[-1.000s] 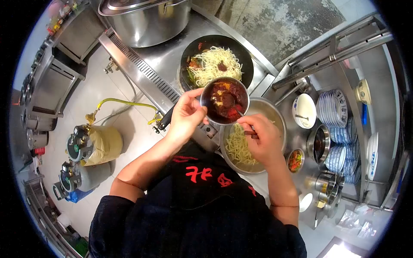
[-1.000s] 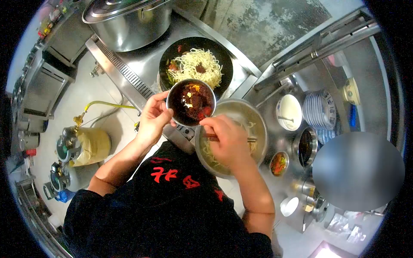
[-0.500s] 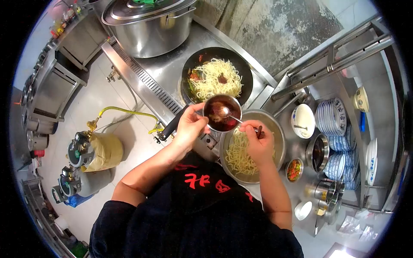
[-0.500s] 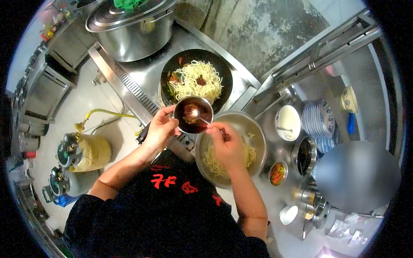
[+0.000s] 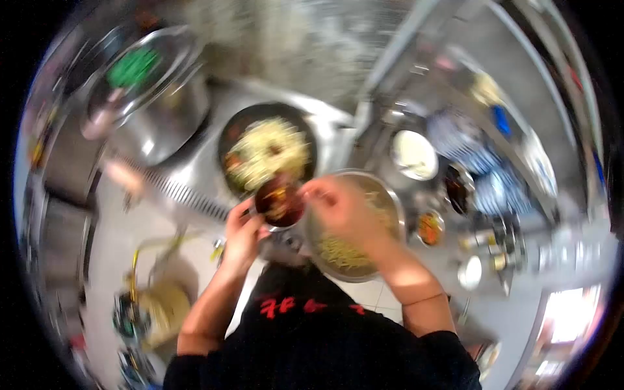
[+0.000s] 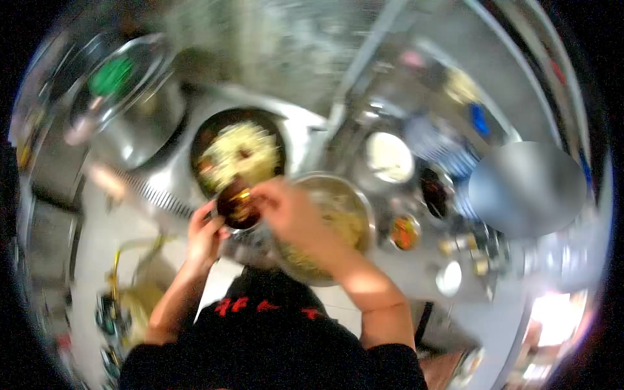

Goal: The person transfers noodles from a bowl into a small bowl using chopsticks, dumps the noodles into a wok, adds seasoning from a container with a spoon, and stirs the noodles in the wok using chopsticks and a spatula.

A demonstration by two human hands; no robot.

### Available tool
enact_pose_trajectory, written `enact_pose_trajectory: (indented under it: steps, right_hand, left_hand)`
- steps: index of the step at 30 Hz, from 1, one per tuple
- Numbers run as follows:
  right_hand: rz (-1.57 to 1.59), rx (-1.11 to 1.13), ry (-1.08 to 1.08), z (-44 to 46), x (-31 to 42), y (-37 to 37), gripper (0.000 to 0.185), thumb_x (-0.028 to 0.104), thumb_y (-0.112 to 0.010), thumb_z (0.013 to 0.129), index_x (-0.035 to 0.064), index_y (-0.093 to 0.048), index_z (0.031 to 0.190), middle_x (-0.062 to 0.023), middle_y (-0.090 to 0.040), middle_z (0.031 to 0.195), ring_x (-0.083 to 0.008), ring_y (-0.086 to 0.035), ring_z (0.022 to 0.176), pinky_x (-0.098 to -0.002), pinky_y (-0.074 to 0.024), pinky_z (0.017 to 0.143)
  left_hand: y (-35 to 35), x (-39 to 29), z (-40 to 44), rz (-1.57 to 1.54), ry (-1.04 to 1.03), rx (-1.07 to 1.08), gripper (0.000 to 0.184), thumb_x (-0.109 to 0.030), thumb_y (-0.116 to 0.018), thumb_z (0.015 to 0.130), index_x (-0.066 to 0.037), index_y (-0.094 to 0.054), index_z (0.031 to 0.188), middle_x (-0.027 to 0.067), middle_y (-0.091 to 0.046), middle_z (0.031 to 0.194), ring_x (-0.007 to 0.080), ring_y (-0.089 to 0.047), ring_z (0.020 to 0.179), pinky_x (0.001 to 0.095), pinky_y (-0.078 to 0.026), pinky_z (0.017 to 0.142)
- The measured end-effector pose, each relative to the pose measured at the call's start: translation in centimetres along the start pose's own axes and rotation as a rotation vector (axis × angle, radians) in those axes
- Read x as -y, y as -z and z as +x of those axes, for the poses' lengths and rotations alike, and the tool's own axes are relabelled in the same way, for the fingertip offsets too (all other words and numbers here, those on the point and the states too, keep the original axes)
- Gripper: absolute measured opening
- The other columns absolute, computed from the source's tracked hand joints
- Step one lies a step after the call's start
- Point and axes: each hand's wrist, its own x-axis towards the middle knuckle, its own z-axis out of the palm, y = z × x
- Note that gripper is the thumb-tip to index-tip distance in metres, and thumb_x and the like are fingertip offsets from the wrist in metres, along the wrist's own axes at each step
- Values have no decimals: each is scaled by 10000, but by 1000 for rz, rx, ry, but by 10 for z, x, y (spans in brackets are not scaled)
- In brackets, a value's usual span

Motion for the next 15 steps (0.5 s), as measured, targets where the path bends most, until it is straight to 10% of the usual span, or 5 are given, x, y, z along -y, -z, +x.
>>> enact_pose_trajectory:
  steps: [8,15]
  right_hand:
    - [-270,-173,-16,-113,28,66,597,346,-663,791,133,-443,1303,-96,-614,872,-294,-620,753,-379,-498,647]
    - [-413,-758,94,-276,0,172,294,-9,-568,799,71,-611,1078,-35,-606,741,-95,-468,523,-222,-348,457]
  left_hand:
    - [-78,-6,-25,30,44,307,355,9,-526,821,-110,-507,1156,24,-578,780,89,-550,564,190,-490,463]
    - [-274,-7,-83,244,68,595,415,-43,-551,810,-140,-505,1210,22,-564,1028,133,-538,807,240,-473,641]
